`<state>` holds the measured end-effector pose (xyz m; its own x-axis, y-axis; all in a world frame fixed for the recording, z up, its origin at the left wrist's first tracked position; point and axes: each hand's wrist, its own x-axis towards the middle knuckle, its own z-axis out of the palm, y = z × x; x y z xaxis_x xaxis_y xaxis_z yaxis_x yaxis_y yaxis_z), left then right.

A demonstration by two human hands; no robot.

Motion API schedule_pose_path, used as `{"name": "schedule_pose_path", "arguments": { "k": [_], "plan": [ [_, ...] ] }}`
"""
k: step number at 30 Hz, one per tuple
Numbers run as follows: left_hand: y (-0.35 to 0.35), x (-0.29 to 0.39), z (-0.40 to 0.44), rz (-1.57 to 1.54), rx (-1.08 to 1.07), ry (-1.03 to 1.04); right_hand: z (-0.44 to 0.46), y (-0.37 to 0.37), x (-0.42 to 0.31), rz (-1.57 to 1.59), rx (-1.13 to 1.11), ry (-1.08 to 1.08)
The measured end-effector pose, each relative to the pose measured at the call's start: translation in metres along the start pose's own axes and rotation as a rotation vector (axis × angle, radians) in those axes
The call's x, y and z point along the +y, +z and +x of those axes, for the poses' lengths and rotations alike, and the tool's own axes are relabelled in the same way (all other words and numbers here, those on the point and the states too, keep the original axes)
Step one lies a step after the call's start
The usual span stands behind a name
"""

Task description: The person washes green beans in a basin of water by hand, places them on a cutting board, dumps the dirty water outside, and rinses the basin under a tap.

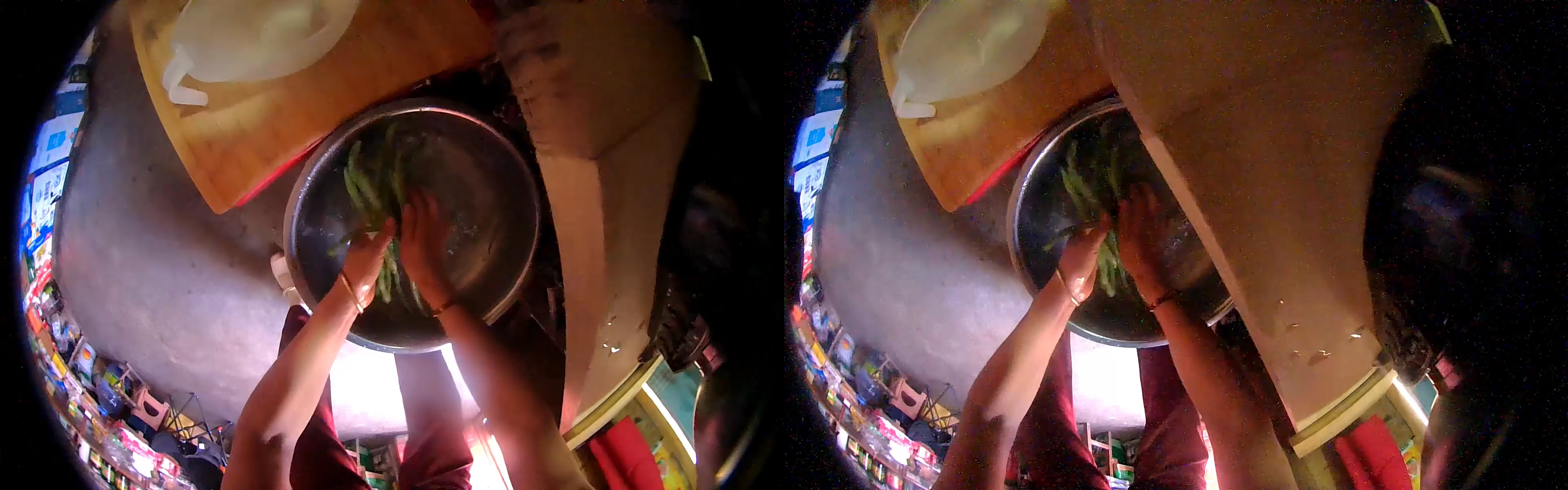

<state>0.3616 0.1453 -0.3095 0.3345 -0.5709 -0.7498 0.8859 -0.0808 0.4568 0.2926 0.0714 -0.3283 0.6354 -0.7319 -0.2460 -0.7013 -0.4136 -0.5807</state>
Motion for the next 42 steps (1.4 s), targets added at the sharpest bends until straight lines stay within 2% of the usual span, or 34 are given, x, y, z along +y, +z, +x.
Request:
{"name": "schedule_pose_path", "arguments": {
  "k": [1, 2, 4, 5, 6, 8, 9, 10, 12, 13, 14, 16, 17, 19, 20, 22, 23, 24, 26, 28, 30, 31, 32, 33, 35, 36, 37, 38, 39, 40, 42],
  "plan": [
    [-0.003, 0.004, -0.005, 0.170, 0.062, 0.075, 0.001, -0.001, 0.010, -0.224, 0.071, -0.035],
    [-0.011, 0.005, -0.004, 0.175, 0.067, 0.073, 0.004, -0.013, 0.012, -0.218, 0.068, -0.032],
    [-0.029, 0.005, 0.005, 0.781, 0.152, 0.311, 0.017, -0.043, 0.009, -0.030, 0.311, 0.017],
    [-0.028, 0.013, 0.004, 0.798, 0.163, 0.419, 0.023, -0.048, 0.009, -0.030, 0.310, 0.016],
    [-0.022, 0.018, 0.002, 0.801, 0.163, 0.422, 0.030, -0.053, 0.011, 0.108, 0.332, 0.109],
    [-0.010, 0.029, 0.000, 0.684, 0.354, 0.506, 0.047, -0.046, 0.011, 0.254, 0.354, 0.204],
    [-0.008, 0.035, -0.001, 0.815, 0.314, 0.511, 0.056, -0.038, 0.009, 0.052, 0.335, 0.102],
    [-0.005, 0.039, 0.002, 0.817, 0.317, 0.507, 0.065, -0.028, 0.007, -0.049, 0.319, 0.052],
    [-0.001, 0.044, 0.019, 1.258, 0.324, 0.841, 0.082, -0.005, 0.000, -0.149, 0.275, 0.029],
    [-0.001, 0.037, 0.027, 1.278, 0.343, 0.852, 0.083, -0.002, -0.003, -0.149, 0.258, 0.045],
    [0.002, 0.026, 0.036, 1.281, 0.340, 0.850, 0.083, 0.001, -0.007, -0.149, 0.242, 0.061],
    [0.008, 0.007, 0.054, 0.811, 0.396, 0.589, 0.080, -0.012, -0.023, 0.166, -0.259, 0.154],
    [-0.003, 0.007, 0.065, 0.804, 0.393, 0.587, 0.068, 0.002, -0.032, 0.158, -0.259, 0.156],
    [-0.016, 0.006, 0.082, -0.375, -0.189, 0.152, 0.035, 0.026, -0.036, 0.253, 0.150, -0.054],
    [-0.016, 0.008, 0.080, -0.383, -0.189, 0.155, 0.033, 0.023, -0.042, 0.247, 0.146, -0.060],
    [-0.011, -0.002, 0.065, -0.706, -0.291, -0.100, 0.029, 0.012, -0.042, 0.598, -0.009, 0.097],
    [0.022, 0.008, 0.042, -0.234, 0.082, -0.014, 0.040, 0.009, -0.026, 0.540, -0.143, 0.118],
    [0.019, 0.006, 0.041, -0.230, 0.079, -0.024, 0.037, 0.007, -0.027, 0.539, -0.137, 0.127],
    [0.010, 0.005, 0.040, -0.217, -0.063, -0.011, 0.029, 0.008, -0.038, 0.476, -0.066, 0.083],
    [-0.002, 0.010, 0.055, -0.489, -0.266, -0.159, 0.026, 0.010, -0.041, 0.456, -0.041, 0.060],
    [-0.005, 0.020, 0.049, -0.743, -0.684, -0.113, 0.026, 0.013, -0.031, 0.490, -0.100, -0.053],
    [0.022, 0.023, 0.027, -0.282, 0.006, -0.012, 0.028, 0.014, -0.028, 0.504, -0.118, -0.117],
    [0.020, 0.022, 0.028, -0.279, 0.001, -0.015, 0.031, 0.001, -0.048, 0.502, -0.112, -0.115],
    [0.017, 0.018, 0.031, -0.318, -0.083, -0.071, 0.034, -0.025, -0.084, 0.445, -0.138, 0.181],
    [0.005, 0.015, 0.045, -0.428, -0.304, -0.150, 0.034, -0.030, -0.086, 0.374, -0.162, 0.458],
    [0.008, 0.018, 0.040, -0.430, -0.300, -0.151, 0.023, -0.009, -0.058, 0.434, -0.037, 0.084],
    [0.012, 0.029, 0.033, -0.351, -0.188, -0.126, 0.016, 0.004, -0.042, 0.490, 0.089, -0.289],
    [0.018, 0.036, 0.026, -0.264, -0.081, -0.109, 0.019, 0.000, -0.035, 0.495, 0.093, -0.277],
    [0.024, 0.041, 0.021, -0.194, -0.209, -0.022, 0.028, -0.009, -0.023, 0.303, 0.026, -0.250],
    [0.020, 0.043, 0.018, -0.191, -0.208, -0.020, 0.033, -0.021, -0.012, 0.114, -0.046, -0.231],
    [-0.001, 0.044, 0.013, 0.342, -0.010, 0.275, 0.027, -0.046, 0.010, -0.253, 0.087, -0.182]
  ]
}}
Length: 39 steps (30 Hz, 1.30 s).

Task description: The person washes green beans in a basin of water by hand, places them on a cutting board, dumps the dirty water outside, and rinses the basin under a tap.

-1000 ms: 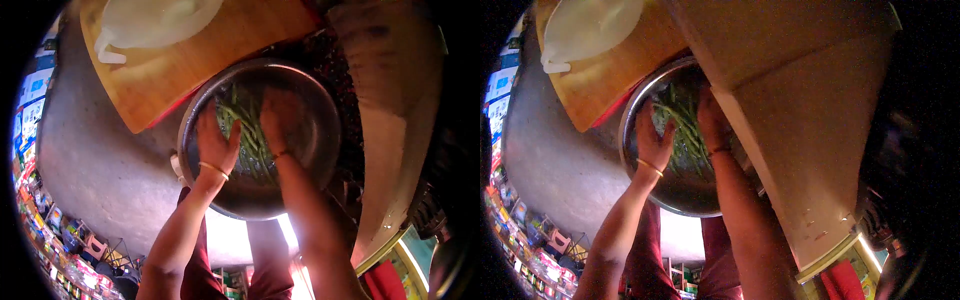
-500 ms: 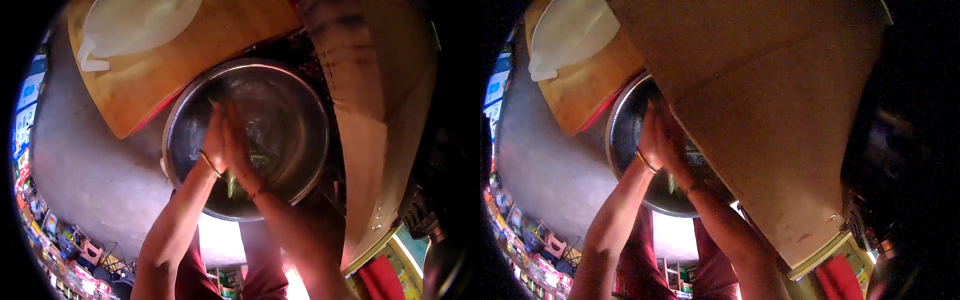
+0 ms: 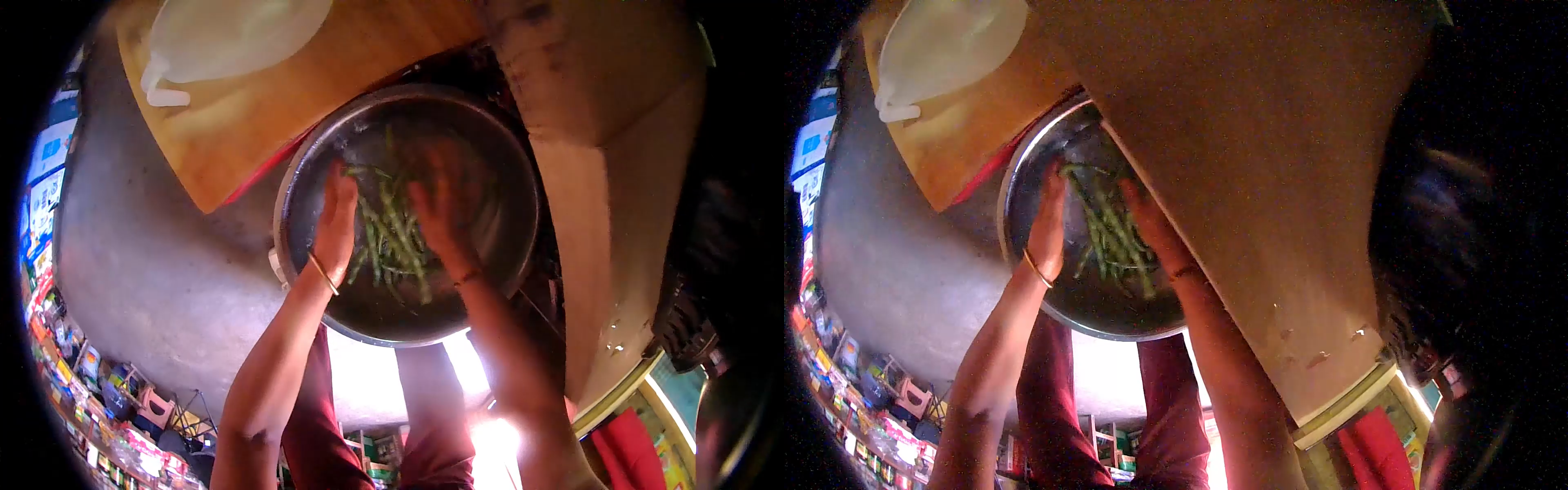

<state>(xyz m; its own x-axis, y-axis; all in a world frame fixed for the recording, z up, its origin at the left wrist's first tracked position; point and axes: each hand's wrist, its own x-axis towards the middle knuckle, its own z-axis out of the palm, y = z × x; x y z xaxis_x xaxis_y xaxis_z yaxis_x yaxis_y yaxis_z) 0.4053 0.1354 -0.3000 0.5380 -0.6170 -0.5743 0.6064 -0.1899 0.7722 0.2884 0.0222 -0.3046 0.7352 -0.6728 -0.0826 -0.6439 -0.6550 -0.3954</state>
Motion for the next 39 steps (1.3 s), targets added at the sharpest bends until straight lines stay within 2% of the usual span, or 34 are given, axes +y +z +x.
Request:
{"name": "schedule_pose_path", "arguments": {
  "k": [1, 2, 3, 5, 6, 8, 10, 12, 14, 15, 16, 17, 18, 20, 21, 22, 24, 25, 26, 27, 28, 29, 30, 31, 34, 35, 36, 37, 38, 39],
  "plan": [
    [-0.006, -0.004, -0.003, 0.280, 0.084, 0.130, -0.004, -0.009, 0.012, 0.045, 0.136, 0.085],
    [-0.009, -0.014, -0.007, 0.282, 0.085, 0.133, -0.012, -0.015, 0.022, 0.091, 0.271, 0.173],
    [-0.022, -0.024, -0.009, 0.276, 0.160, 0.013, -0.017, -0.008, 0.019, 0.092, 0.271, 0.170],
    [-0.012, -0.052, -0.019, 0.257, 0.287, -0.190, -0.035, -0.002, 0.036, 0.167, 0.093, 0.508],
    [-0.006, -0.051, -0.023, 0.091, 0.191, -0.274, -0.036, 0.007, 0.031, 0.167, 0.093, 0.506],
    [0.020, -0.053, -0.025, -0.056, 0.178, -0.350, -0.040, 0.035, 0.012, 0.345, 0.056, 0.567],
    [0.039, -0.058, -0.020, -0.173, 0.161, -0.396, -0.037, 0.038, -0.012, 0.376, -0.048, 0.391],
    [0.039, -0.062, -0.014, -0.295, 0.146, -0.433, -0.047, 0.036, -0.036, 0.416, 0.030, 0.325],
    [0.025, -0.064, -0.010, -0.480, -0.174, -0.152, -0.049, 0.032, -0.041, 0.457, 0.116, 0.250],
    [0.032, -0.064, -0.012, -0.479, -0.174, -0.147, -0.048, 0.031, -0.040, 0.474, 0.106, 0.229],
    [0.043, -0.067, -0.018, -0.504, -0.032, -0.220, -0.049, 0.032, -0.039, 0.492, 0.095, 0.211],
    [0.049, -0.065, -0.023, -0.522, 0.112, -0.296, -0.042, 0.040, -0.025, 0.430, 0.005, 0.303],
    [0.047, -0.060, -0.026, -0.517, 0.115, -0.303, -0.038, 0.035, -0.030, 0.433, 0.002, 0.310],
    [0.050, -0.045, -0.025, -0.466, -0.034, -0.368, -0.026, 0.022, -0.035, 0.510, 0.048, 0.397],
    [0.052, -0.039, -0.023, -0.472, -0.035, -0.368, -0.036, 0.036, -0.039, 0.504, 0.163, 0.252],
    [0.052, -0.033, -0.020, -0.680, -0.113, -0.425, -0.038, 0.036, -0.036, 0.502, 0.161, 0.251],
    [0.048, -0.032, -0.023, -0.876, -0.191, -0.491, -0.043, 0.034, -0.035, 0.570, 0.128, 0.147],
    [0.044, -0.033, -0.030, -0.747, -0.150, -0.421, -0.041, 0.031, -0.031, 0.571, 0.124, 0.159],
    [0.041, -0.032, -0.033, -0.618, -0.114, -0.340, -0.029, 0.027, -0.016, 0.497, -0.016, 0.152],
    [0.032, -0.019, -0.037, -0.500, -0.204, -0.389, -0.021, 0.022, 0.000, 0.420, -0.161, 0.146],
    [0.022, -0.018, -0.035, -0.499, -0.201, -0.396, -0.017, 0.009, 0.014, 0.232, -0.100, 0.070],
    [0.013, -0.017, -0.034, -0.078, -0.123, -0.187, -0.017, -0.003, 0.023, 0.044, -0.042, -0.003],
    [0.007, -0.016, -0.034, 0.340, -0.043, 0.032, -0.025, -0.006, 0.030, 0.048, -0.046, -0.002],
    [0.003, -0.023, -0.037, 0.339, -0.041, 0.034, -0.037, -0.004, 0.039, 0.090, -0.036, 0.091],
    [-0.008, -0.064, -0.054, 0.462, 0.139, -0.139, -0.082, 0.007, 0.062, 0.209, 0.002, 0.367],
    [-0.004, -0.062, -0.061, 0.349, 0.139, -0.299, -0.091, 0.008, 0.063, 0.248, 0.011, 0.461],
    [0.003, -0.062, -0.069, 0.235, 0.137, -0.462, -0.094, 0.005, 0.050, 0.246, 0.009, 0.462],
    [0.008, -0.069, -0.072, 0.137, 0.097, -0.581, -0.097, 0.007, 0.032, 0.288, -0.009, 0.579],
    [0.019, -0.082, -0.079, 0.033, 0.162, -0.648, -0.099, 0.010, 0.017, 0.333, -0.024, 0.695],
    [0.030, -0.093, -0.082, -0.095, 0.138, -0.649, -0.102, 0.020, 0.008, 0.334, -0.024, 0.694]
  ]
}}
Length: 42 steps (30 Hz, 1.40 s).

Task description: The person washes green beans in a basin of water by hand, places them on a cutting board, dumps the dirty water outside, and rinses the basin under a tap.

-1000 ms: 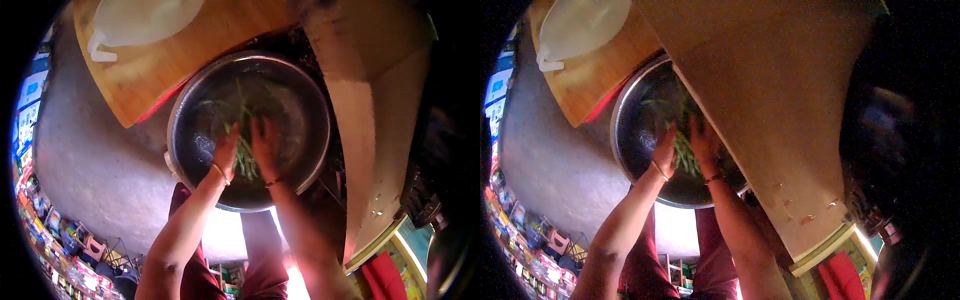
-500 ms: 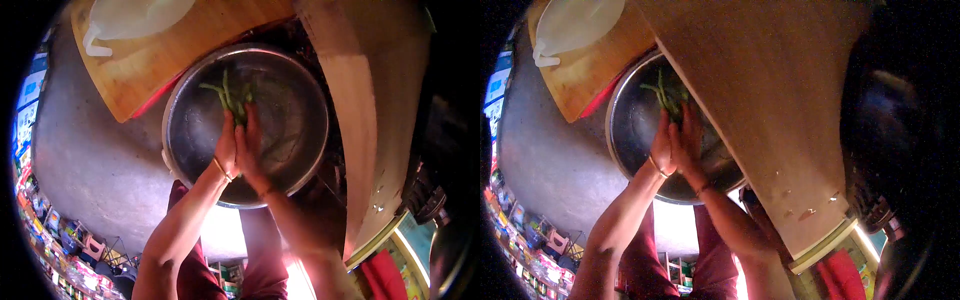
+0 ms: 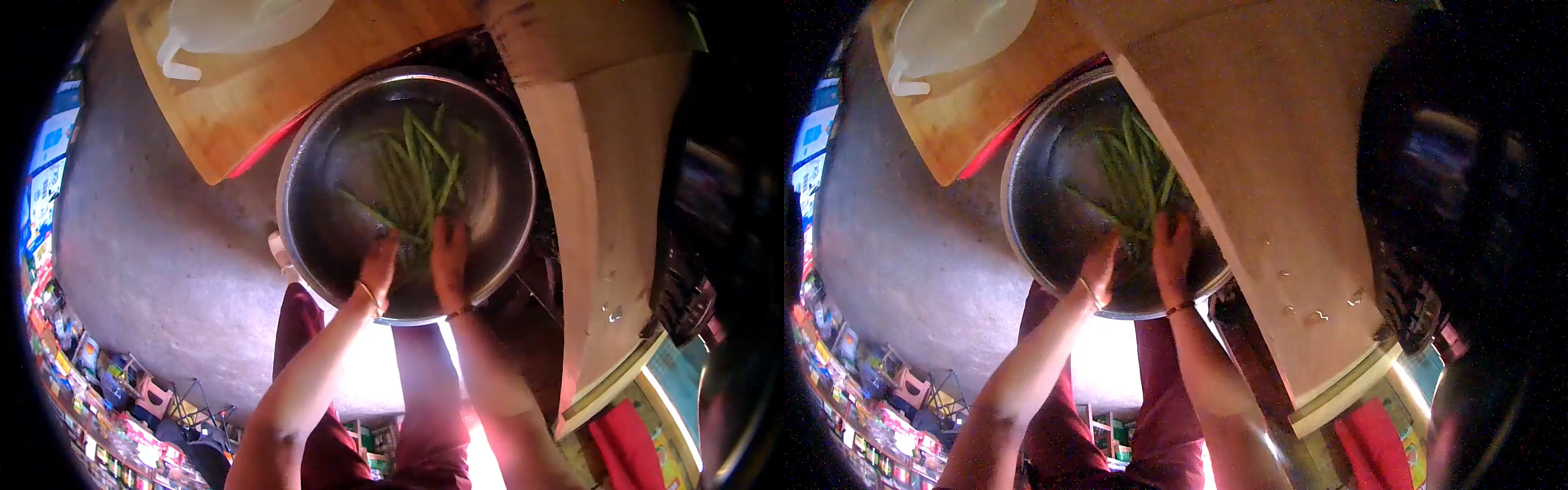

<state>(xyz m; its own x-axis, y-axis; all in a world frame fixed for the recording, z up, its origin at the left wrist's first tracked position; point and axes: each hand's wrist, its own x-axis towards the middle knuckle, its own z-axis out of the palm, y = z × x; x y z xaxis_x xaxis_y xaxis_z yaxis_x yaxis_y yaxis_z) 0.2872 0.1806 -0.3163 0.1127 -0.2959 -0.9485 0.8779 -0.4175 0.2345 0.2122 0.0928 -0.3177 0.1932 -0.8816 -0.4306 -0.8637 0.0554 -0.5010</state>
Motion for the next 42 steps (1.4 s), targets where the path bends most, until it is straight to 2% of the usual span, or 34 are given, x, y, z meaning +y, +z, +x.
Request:
{"name": "schedule_pose_path", "arguments": {
  "k": [2, 3, 4, 5, 6, 8, 9, 11, 12, 13, 14, 15, 16, 17, 19, 20, 21, 23, 24, 26, 27, 29, 31, 32, 35, 36, 37, 38, 39, 40, 41, 42],
  "plan": [
    [0.006, -0.008, 0.010, -0.115, -0.070, -0.009, -0.012, 0.024, -0.003, 0.288, -0.013, 0.018],
    [0.009, -0.007, 0.018, -0.280, -0.221, -0.035, -0.021, 0.026, -0.014, 0.284, -0.010, 0.016],
    [0.012, -0.008, 0.024, -0.446, -0.372, -0.063, -0.034, 0.021, -0.036, 0.323, -0.117, 0.023],
    [0.007, -0.020, 0.037, -0.446, -0.374, -0.062, -0.040, 0.015, -0.050, 0.364, -0.225, 0.031],
    [-0.001, -0.028, 0.048, -0.562, -0.552, 0.052, -0.039, 0.011, -0.054, 0.366, -0.224, 0.031],
    [-0.009, -0.038, 0.053, -0.674, -0.723, 0.167, -0.035, 0.007, -0.059, 0.266, -0.286, -0.314],
    [0.004, -0.012, 0.026, -0.628, -0.637, 0.117, -0.027, 0.008, -0.053, 0.271, -0.281, -0.320],
    [0.023, 0.028, -0.016, -0.549, -0.461, 0.013, -0.004, 0.018, -0.035, 0.133, -0.012, -0.467],
    [0.024, 0.024, -0.009, -0.509, -0.463, 0.091, 0.006, 0.020, -0.032, 0.134, -0.013, -0.474],
    [0.021, 0.019, -0.007, -0.507, -0.461, 0.092, 0.012, 0.019, -0.027, 0.142, 0.018, -0.385],
    [0.016, 0.022, -0.009, -0.201, -0.339, 0.128, 0.017, 0.014, -0.023, 0.153, 0.053, -0.293],
    [0.010, 0.027, -0.010, 0.103, -0.214, 0.163, 0.023, 0.001, -0.029, 0.157, 0.059, -0.291],
    [0.002, 0.036, -0.013, 0.099, -0.214, 0.169, 0.031, -0.013, -0.039, 0.033, 0.131, -0.378],
    [-0.005, 0.047, -0.017, 0.256, -0.040, 0.411, 0.037, -0.020, -0.047, -0.090, 0.202, -0.465],
    [-0.018, 0.057, -0.025, 0.579, 0.321, 0.871, 0.048, -0.013, -0.052, -0.095, 0.169, -0.480],
    [-0.018, 0.062, -0.015, 0.437, 0.373, 0.826, 0.059, -0.008, -0.054, -0.102, 0.145, -0.499],
    [-0.015, 0.069, -0.002, 0.433, 0.371, 0.835, 0.072, -0.003, -0.057, -0.109, 0.125, -0.524],
    [-0.007, 0.079, 0.021, -0.022, 0.079, 0.441, 0.091, 0.007, -0.058, -0.125, 0.077, -0.566],
    [0.001, 0.086, 0.025, -0.023, 0.081, 0.440, 0.092, 0.019, -0.061, -0.126, 0.075, -0.566],
    [0.017, 0.094, 0.026, -0.096, -0.151, 0.351, 0.086, 0.036, -0.068, 0.163, -0.079, -0.343],
    [0.014, 0.092, 0.028, -0.097, -0.148, 0.342, 0.082, 0.035, -0.072, 0.255, -0.126, -0.261],
    [0.009, 0.092, 0.031, 0.018, -0.270, 0.486, 0.082, 0.009, -0.077, 0.658, -0.545, -0.007],
    [0.000, 0.089, 0.023, 0.067, -0.256, 0.559, 0.083, -0.006, -0.064, 0.655, -0.539, -0.058],
    [-0.003, 0.085, 0.017, 0.118, -0.243, 0.631, 0.089, -0.009, -0.044, 0.451, -0.483, -0.165],
    [-0.012, 0.063, 0.008, 0.159, -0.148, 0.511, 0.080, -0.045, -0.023, 0.268, -0.419, -0.208],
    [-0.023, 0.058, 0.017, 0.343, -0.059, 0.598, 0.081, -0.049, -0.011, 0.068, -0.253, -0.383],
    [-0.032, 0.054, 0.027, 0.341, -0.062, 0.601, 0.082, -0.049, -0.001, -0.031, -0.173, -0.473],
    [-0.035, 0.058, 0.032, 0.411, 0.044, 0.695, 0.079, -0.053, -0.007, -0.134, -0.081, -0.554],
    [-0.036, 0.061, 0.038, 0.481, 0.152, 0.785, 0.077, -0.057, -0.011, -0.017, -0.054, -0.383],
    [-0.037, 0.066, 0.049, 0.440, 0.131, 0.733, 0.076, -0.057, -0.017, 0.098, -0.027, -0.210],
    [-0.029, 0.073, 0.049, 0.440, 0.131, 0.733, 0.073, -0.047, -0.021, 0.099, -0.026, -0.210],
    [-0.013, 0.081, 0.044, 0.283, 0.069, 0.599, 0.069, -0.028, -0.028, -0.021, 0.023, -0.261]
  ]
}}
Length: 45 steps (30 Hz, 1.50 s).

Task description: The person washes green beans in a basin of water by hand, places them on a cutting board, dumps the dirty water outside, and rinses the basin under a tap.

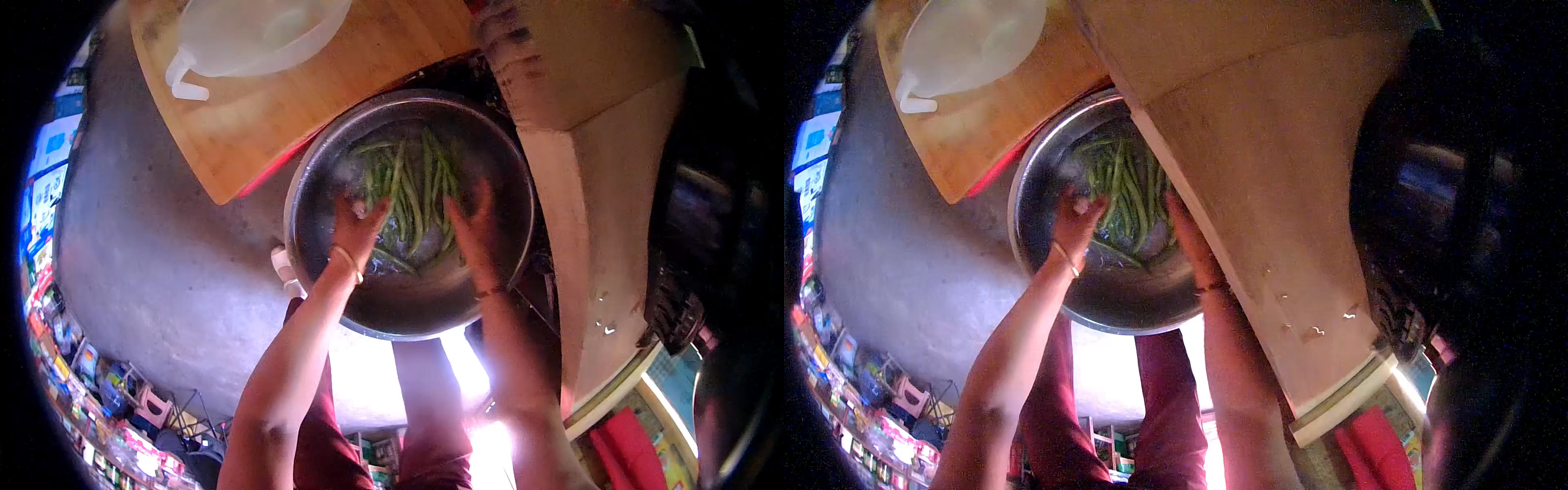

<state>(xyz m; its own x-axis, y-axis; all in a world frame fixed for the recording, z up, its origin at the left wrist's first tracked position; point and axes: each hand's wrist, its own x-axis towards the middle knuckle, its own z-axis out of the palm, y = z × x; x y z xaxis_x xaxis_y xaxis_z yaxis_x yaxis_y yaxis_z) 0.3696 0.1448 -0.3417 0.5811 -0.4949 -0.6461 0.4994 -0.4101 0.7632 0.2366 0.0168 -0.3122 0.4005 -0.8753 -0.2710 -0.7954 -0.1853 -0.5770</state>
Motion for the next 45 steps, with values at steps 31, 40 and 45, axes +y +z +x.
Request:
{"name": "schedule_pose_path", "arguments": {
  "k": [31, 40, 45],
  "plan": [
    [0.031, 0.026, -0.016, -0.324, -0.119, -0.040, -0.057, 0.030, -0.054, 0.256, -0.177, -0.305],
    [0.007, 0.062, -0.018, -0.434, -0.148, 0.030, -0.063, -0.001, -0.007, 0.631, -0.304, 0.360],
    [0.001, 0.063, -0.017, -0.717, -0.419, -0.137, -0.111, 0.063, 0.003, 0.536, -0.556, 0.090]
  ]
}}
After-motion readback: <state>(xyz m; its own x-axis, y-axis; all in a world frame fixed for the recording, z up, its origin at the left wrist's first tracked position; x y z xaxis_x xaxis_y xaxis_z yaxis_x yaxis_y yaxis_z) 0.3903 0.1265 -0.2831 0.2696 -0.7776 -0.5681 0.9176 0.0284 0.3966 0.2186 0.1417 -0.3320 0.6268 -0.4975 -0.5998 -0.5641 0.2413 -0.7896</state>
